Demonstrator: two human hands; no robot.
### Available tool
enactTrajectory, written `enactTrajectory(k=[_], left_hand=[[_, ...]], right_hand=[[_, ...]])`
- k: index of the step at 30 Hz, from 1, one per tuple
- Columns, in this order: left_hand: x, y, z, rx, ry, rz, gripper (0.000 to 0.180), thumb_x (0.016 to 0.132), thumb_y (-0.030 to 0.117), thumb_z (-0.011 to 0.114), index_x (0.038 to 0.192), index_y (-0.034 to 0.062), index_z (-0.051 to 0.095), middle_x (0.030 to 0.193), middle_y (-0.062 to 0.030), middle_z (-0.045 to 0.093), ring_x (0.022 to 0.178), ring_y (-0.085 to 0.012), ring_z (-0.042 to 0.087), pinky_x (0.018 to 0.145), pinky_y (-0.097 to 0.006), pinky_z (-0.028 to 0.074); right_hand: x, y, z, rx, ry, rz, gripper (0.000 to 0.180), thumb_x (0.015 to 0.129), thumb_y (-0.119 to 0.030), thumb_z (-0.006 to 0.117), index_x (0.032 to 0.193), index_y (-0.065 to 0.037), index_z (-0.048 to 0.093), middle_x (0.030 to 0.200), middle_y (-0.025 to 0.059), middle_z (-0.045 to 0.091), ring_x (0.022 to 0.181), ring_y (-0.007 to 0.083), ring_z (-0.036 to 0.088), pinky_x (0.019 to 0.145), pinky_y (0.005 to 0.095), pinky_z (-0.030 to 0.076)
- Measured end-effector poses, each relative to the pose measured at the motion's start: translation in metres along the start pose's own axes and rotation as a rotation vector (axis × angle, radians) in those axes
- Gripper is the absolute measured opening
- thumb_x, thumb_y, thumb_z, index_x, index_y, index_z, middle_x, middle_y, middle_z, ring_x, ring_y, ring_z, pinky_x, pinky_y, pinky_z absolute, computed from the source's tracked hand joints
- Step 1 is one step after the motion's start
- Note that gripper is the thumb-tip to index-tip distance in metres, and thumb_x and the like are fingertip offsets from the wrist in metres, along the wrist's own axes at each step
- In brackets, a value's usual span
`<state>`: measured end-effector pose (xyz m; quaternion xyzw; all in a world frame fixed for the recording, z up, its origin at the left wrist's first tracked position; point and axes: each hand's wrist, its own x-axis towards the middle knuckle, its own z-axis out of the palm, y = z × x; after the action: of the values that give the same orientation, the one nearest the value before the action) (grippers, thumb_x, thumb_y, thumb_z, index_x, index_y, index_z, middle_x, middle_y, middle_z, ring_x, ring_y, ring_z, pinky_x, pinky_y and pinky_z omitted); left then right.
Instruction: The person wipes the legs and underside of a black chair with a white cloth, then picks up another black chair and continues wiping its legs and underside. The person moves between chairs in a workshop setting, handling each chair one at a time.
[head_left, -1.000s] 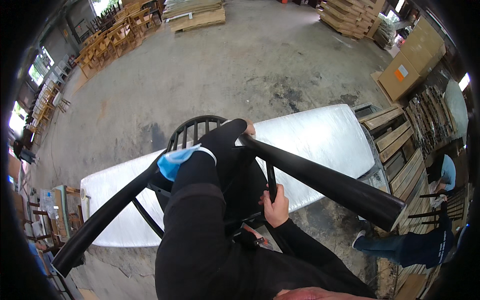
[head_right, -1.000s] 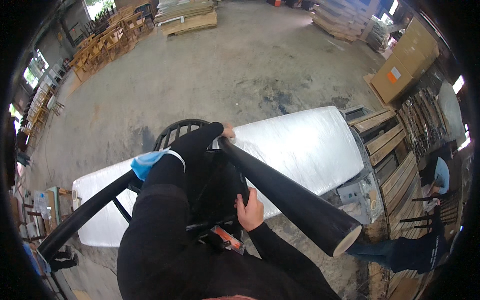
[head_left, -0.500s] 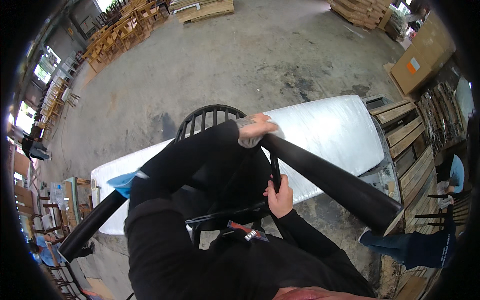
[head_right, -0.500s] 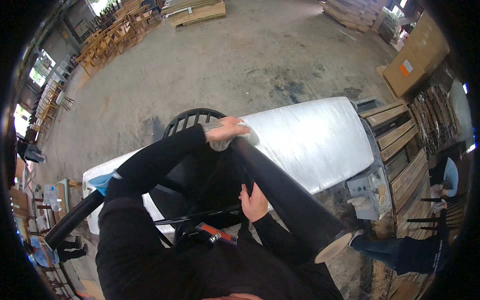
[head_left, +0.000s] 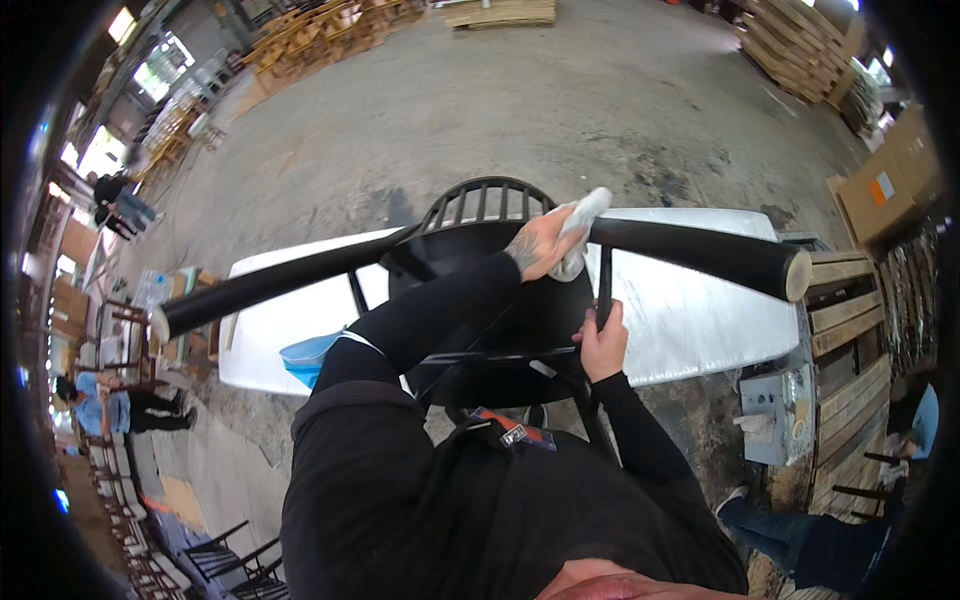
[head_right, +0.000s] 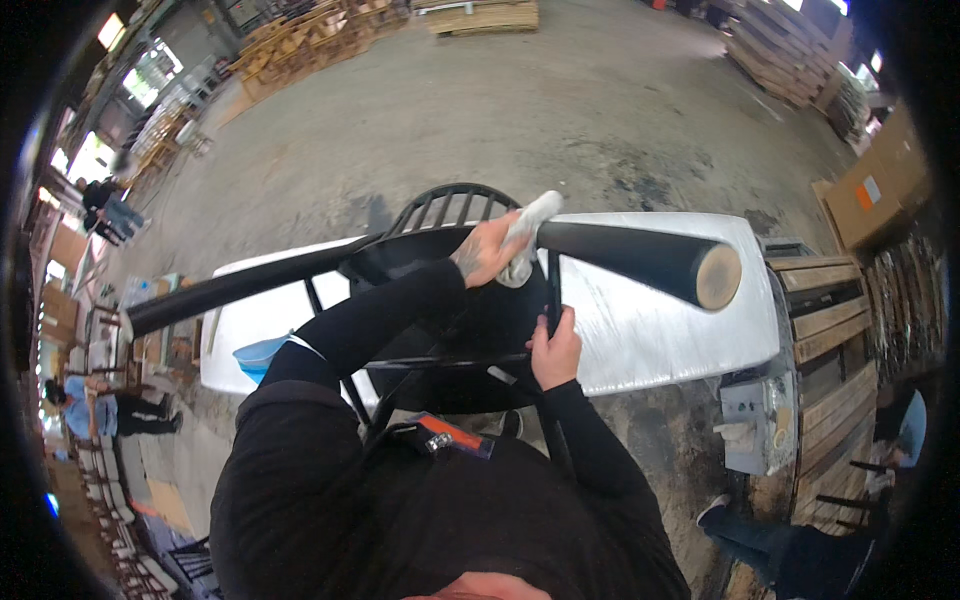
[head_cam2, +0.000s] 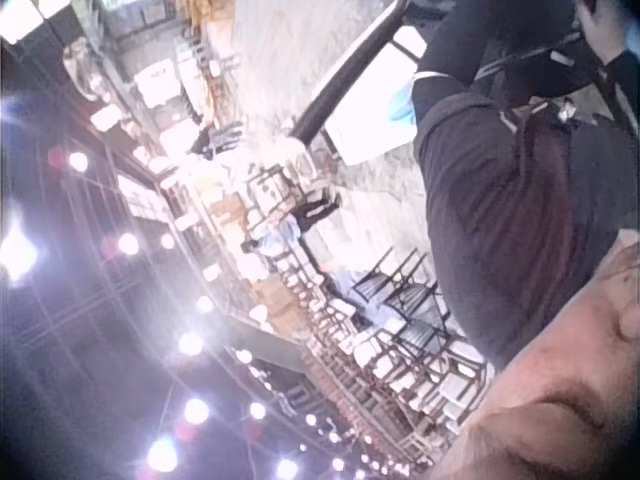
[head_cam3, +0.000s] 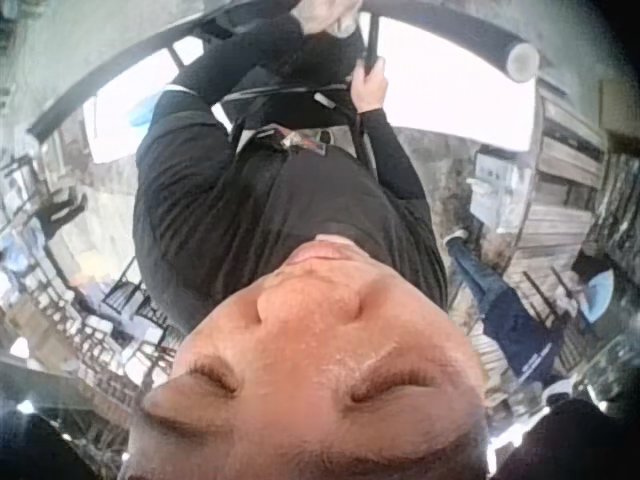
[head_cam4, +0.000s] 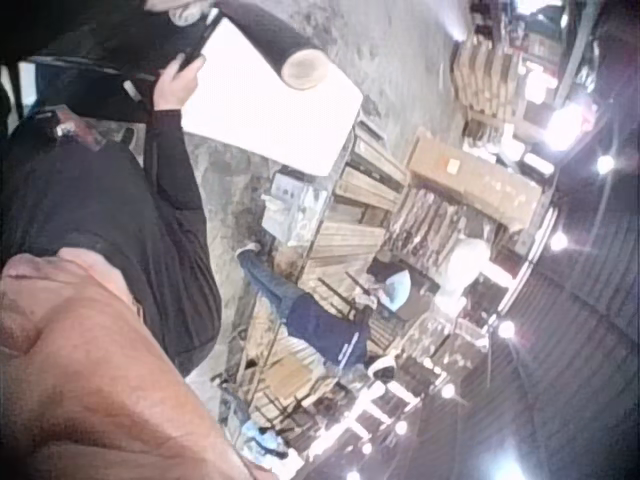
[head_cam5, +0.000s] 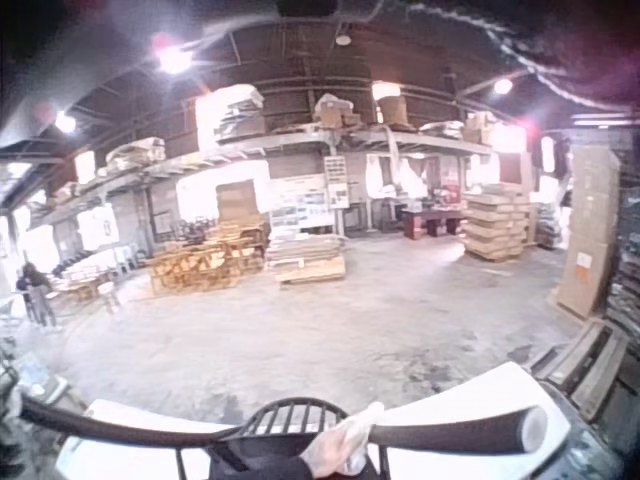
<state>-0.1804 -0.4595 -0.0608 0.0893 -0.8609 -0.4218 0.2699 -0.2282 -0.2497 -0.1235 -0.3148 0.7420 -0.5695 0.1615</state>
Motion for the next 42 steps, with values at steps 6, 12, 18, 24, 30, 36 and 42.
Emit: enactTrajectory(k=[6,12,18,24,30,36,42], left_hand=[[-0.131,-0.002,-0.029,0.691,-0.418,0.115,0.075,0.081,0.019,0.069,0.149,0.0074,0.039,0.140,-0.0221,0.052,0.127,-0.0342,0.054,0.106,-0.044,0.043],[-0.133,0.042,-0.063,0.357,-0.588,-0.436,0.040,0.084,0.017,0.068,0.121,0.0029,0.065,0.103,-0.0186,0.071,0.100,-0.0288,0.069,0.091,-0.037,0.052],[-0.153,0.131,-0.035,-0.931,0.022,-0.592,0.045,0.100,0.032,0.058,0.133,0.0016,0.051,0.123,-0.0040,0.061,0.111,-0.0118,0.057,0.098,-0.031,0.044],[-0.200,0.133,-0.090,-0.553,0.273,-0.396,0.065,0.093,0.026,0.065,0.148,0.0033,0.039,0.143,-0.0116,0.050,0.135,-0.0230,0.045,0.108,-0.038,0.037],[-0.251,0.102,-0.128,-0.118,0.994,-0.612,0.055,0.081,0.010,0.071,0.129,0.0063,0.047,0.128,-0.0104,0.051,0.120,-0.0226,0.051,0.097,-0.042,0.043],[-0.250,0.090,-0.206,-0.001,1.086,-0.271,0.061,0.079,0.004,0.072,0.134,0.0083,0.046,0.126,-0.0081,0.056,0.120,-0.0213,0.052,0.100,-0.043,0.041],[-0.207,0.032,-0.216,-0.111,0.629,-0.242,0.063,0.080,0.010,0.077,0.137,0.0142,0.053,0.131,-0.0011,0.059,0.130,-0.0218,0.051,0.106,-0.043,0.040]], right_hand=[[0.003,0.002,-0.001,-0.026,-0.033,0.070,0.024,0.097,-0.014,0.056,0.114,0.001,0.047,0.071,0.0158,0.065,0.053,0.0266,0.067,0.050,0.0378,0.050],[-0.010,-0.015,-0.015,-0.240,0.074,-0.287,0.047,0.092,-0.013,0.061,0.131,0.004,0.041,0.115,0.0274,0.056,0.105,0.0371,0.060,0.087,0.0460,0.047],[-0.045,-0.079,0.010,0.097,-0.272,-0.695,0.081,0.076,-0.010,0.074,0.147,-0.004,0.035,0.148,0.0280,0.031,0.136,0.0460,0.035,0.114,0.0492,0.028],[0.029,-0.137,0.081,0.287,-0.445,-0.672,0.050,0.078,-0.007,0.069,0.127,-0.005,0.058,0.122,0.0133,0.061,0.097,0.0354,0.066,0.090,0.0365,0.052],[0.055,-0.126,0.196,-0.871,-0.643,-0.958,0.050,0.078,-0.027,0.073,0.123,-0.012,0.059,0.149,0.0097,0.043,0.143,0.0276,0.033,0.115,0.0547,0.027],[0.039,-0.081,0.170,-0.407,-0.737,-0.707,0.043,0.072,-0.014,0.075,0.111,-0.002,0.063,0.113,0.0173,0.065,0.109,0.0347,0.062,0.095,0.0420,0.049],[0.003,-0.273,0.161,0.630,-0.798,-0.670,0.056,0.077,-0.011,0.079,0.127,-0.005,0.055,0.117,0.0067,0.064,0.111,0.0175,0.061,0.095,0.0326,0.049]])
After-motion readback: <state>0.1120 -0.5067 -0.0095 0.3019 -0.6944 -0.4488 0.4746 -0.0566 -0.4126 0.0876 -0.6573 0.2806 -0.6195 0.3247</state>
